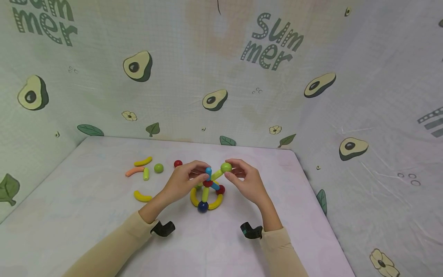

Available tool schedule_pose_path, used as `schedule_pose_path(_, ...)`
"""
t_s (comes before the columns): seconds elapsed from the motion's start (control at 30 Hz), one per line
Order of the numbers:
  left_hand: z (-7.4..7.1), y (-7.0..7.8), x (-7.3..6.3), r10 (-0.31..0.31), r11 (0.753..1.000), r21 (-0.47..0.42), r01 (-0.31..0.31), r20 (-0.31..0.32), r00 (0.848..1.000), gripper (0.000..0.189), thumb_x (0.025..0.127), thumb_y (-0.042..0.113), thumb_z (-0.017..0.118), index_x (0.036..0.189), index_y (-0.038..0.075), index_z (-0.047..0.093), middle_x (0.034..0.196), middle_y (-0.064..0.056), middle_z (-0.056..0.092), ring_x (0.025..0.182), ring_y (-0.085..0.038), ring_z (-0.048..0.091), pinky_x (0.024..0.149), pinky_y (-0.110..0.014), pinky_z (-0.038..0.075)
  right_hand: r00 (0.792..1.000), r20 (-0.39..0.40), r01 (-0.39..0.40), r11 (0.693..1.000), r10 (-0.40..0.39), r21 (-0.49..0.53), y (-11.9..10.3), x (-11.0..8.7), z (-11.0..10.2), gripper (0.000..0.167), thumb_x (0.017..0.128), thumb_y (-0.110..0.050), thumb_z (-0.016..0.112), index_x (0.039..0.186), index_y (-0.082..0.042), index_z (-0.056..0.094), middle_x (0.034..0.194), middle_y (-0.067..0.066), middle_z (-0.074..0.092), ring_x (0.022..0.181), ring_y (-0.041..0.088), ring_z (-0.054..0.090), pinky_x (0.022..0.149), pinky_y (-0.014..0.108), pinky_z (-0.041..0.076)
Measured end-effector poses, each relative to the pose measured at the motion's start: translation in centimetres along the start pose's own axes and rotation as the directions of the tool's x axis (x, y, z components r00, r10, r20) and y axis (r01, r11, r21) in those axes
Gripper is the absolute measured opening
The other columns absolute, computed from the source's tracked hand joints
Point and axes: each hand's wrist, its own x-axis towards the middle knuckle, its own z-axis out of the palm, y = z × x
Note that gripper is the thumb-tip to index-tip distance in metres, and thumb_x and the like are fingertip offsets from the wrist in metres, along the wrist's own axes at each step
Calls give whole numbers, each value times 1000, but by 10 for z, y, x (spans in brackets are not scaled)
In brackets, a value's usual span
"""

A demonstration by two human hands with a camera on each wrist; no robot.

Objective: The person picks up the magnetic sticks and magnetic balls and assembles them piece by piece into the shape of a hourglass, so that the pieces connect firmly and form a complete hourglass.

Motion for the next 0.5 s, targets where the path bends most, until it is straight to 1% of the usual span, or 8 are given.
schedule_pose_path(0.2,-1,-1,0,-16,1000,11,16,-15,1000,27,103,22,73,128,16,69,115,6,75,104,-8,72,94,-26,59,1000,-2,0,1000,0,-11,0,0,0,39,102,-23,75,139,-16,66,130,-1,71,115,19,69,99,28,57)
schedule_pose_path(0.33,-1,-3,0,-31,999,12,31,-9,999,30,103,22,72,132,16,68,118,5,75,106,-9,72,95,-27,59,1000,-6,-4,1000,3,-14,-1,0,1,39,102,-24,75,139,-17,66,129,-1,71,115,19,69,100,34,58)
schedule_pose_path(0.43,0,-4,0,-55,998,18,55,5,998,33,104,22,71,137,19,67,121,5,75,107,-9,71,96,-27,59,1000,-8,-9,1000,9,-19,-1,0,1,39,102,-25,75,139,-19,66,129,-2,71,114,19,69,100,38,59)
schedule_pose_path(0.5,0,-5,1,-70,997,28,70,14,997,36,105,22,70,140,22,66,122,4,74,108,-10,71,97,-27,59,1000,-8,-10,1000,10,-24,-1,0,1,38,101,-26,76,138,-20,67,129,-2,71,114,19,69,99,38,59)
